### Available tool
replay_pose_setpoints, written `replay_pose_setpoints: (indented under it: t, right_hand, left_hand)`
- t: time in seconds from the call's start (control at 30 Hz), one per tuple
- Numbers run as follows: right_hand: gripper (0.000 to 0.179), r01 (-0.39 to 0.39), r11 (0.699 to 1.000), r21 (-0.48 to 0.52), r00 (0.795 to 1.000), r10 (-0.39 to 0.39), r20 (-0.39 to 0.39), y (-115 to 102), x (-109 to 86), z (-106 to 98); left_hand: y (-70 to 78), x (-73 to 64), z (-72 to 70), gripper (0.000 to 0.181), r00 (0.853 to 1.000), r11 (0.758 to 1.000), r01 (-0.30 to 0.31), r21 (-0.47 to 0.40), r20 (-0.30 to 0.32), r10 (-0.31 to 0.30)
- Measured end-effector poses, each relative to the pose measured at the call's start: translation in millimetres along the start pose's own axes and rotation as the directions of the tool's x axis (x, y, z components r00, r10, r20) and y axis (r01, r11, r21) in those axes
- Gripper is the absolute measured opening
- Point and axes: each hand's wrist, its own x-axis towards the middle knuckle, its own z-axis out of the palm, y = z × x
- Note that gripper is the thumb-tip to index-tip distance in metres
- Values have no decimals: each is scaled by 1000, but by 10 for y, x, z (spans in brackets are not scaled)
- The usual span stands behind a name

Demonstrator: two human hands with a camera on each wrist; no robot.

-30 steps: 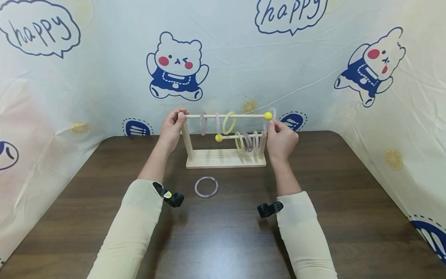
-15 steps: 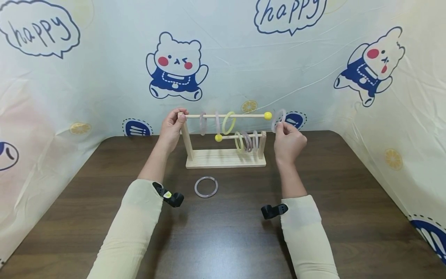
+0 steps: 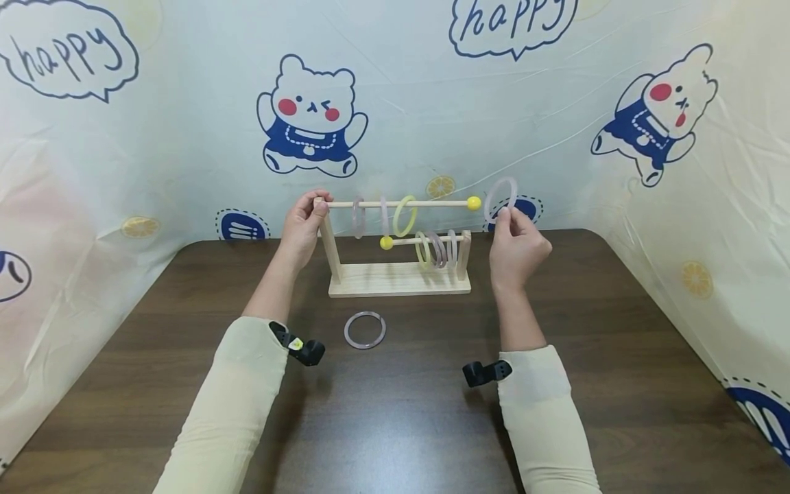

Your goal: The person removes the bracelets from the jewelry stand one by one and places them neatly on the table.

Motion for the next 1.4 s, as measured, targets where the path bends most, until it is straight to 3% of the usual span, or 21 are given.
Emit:
replay_pose_setpoints:
  t: [0.2, 0.3, 0.4, 0.53, 0.67, 0.77, 0.9, 1.07, 1.3, 1.4]
  right_hand:
    - [16, -44, 998, 49, 999, 44, 6, -34, 8, 16]
    - [15, -107, 989, 99, 994, 103, 40, -46, 0, 10]
    - [14, -204, 966, 157, 976, 189, 104, -62, -27, -3]
    - [10, -328, 919, 218, 938, 290, 192, -73, -82, 10]
    - [9, -371, 893, 255, 919, 314, 240, -70, -144, 54]
    - [11, -365, 890, 274, 919, 297, 261, -83, -183, 87]
    - [9, -397, 857, 328, 904, 304, 300, -96, -204, 105]
    - [18, -504, 762, 406, 852, 361, 379, -73, -198, 114]
    - [19, -599, 689, 407, 787, 415, 456, -43, -186, 114]
    - [18, -652, 641, 405, 746, 445, 495, -34, -179, 108]
  left_hand:
    - [-14, 3, -8, 27, 1000, 1000, -5, -2, 2, 5]
    - [-18, 4, -11, 27, 1000, 1000, -6, -1, 5, 6]
    - [-19, 2, -14, 26, 1000, 1000, -11, -1, 5, 11]
    - [-22, -6, -13, 26, 1000, 1000, -24, -6, 10, 24]
    - [-23, -13, -9, 27, 999, 1000, -29, -11, 14, 29]
    - [-23, -14, -10, 26, 1000, 1000, -28, -12, 12, 28]
    - [-25, -10, -12, 24, 1000, 1000, -30, -10, 10, 30]
    - [-24, -10, -9, 25, 999, 999, -33, -16, 11, 33]
    - [-6, -9, 1, 29, 999, 999, -32, -18, 15, 32]
    - [-4, -6, 1, 28, 1000, 1000, -27, -12, 13, 27]
